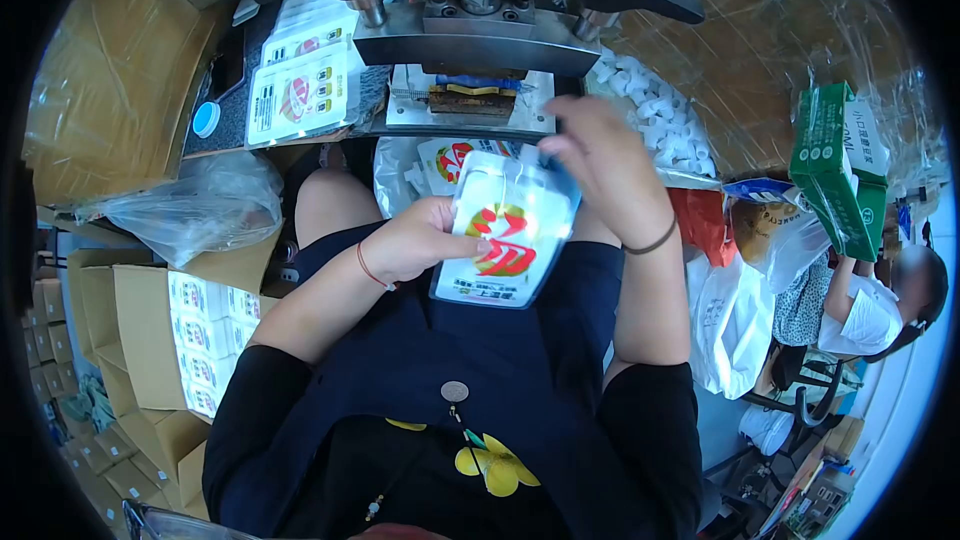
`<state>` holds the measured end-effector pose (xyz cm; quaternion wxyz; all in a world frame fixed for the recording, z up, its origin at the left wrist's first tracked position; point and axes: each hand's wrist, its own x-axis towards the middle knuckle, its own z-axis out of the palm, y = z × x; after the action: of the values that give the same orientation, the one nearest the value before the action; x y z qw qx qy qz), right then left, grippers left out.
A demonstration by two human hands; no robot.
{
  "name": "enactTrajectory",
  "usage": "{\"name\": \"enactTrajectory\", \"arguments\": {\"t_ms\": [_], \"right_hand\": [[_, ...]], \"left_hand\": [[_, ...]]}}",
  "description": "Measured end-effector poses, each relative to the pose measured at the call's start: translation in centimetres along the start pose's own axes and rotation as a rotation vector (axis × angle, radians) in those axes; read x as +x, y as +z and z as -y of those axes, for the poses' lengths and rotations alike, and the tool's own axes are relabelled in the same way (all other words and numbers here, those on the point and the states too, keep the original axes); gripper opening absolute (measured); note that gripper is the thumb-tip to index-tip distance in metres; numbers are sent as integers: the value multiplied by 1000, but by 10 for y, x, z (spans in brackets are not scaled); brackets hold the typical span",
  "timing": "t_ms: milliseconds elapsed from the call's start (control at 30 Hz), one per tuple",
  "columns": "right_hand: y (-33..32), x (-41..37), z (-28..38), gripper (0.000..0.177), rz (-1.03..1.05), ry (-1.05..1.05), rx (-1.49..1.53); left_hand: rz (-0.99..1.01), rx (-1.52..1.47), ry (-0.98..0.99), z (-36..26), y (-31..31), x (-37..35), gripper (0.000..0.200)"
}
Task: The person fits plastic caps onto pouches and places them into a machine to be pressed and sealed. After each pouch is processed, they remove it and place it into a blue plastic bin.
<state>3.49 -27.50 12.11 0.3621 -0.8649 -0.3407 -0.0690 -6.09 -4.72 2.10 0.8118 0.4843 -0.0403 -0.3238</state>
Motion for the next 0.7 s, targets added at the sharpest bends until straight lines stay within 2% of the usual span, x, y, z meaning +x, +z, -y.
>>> {"name": "enactTrajectory", "arguments": {"t_ms": [67,167,200,300,333,400,500,567,633,700], "right_hand": [[-8,-9,-14,23,-160,224,-29],[-11,-20,-23,22,-152,238,-18],[-7,-23,-21,19,-85,249,21],[17,-25,-26,19,-54,-60,-27],[23,-27,-17,27,-31,-40,-10],[30,-34,-14,29,-4,18,63],[26,-47,-23,33,-1,113,55],[11,-55,-28,32,-27,184,-41],[1,-63,-42,28,-179,177,-146],[-5,-61,-47,26,-399,137,-140]], "left_hand": [[-64,1,13,-7,-16,2,31],[-185,-74,91,-30,-41,16,33],[-177,-127,65,-44,-44,19,33],[-195,-128,37,-57,-52,27,31],[-199,-119,62,-57,-51,28,34],[-206,-105,103,-50,-49,29,39],[-659,477,542,-61,-82,6,56],[-1187,1093,862,-84,-106,-18,73],[-1177,1947,411,-81,-132,-50,67],[-964,2036,368,-64,-135,-60,52]]}}
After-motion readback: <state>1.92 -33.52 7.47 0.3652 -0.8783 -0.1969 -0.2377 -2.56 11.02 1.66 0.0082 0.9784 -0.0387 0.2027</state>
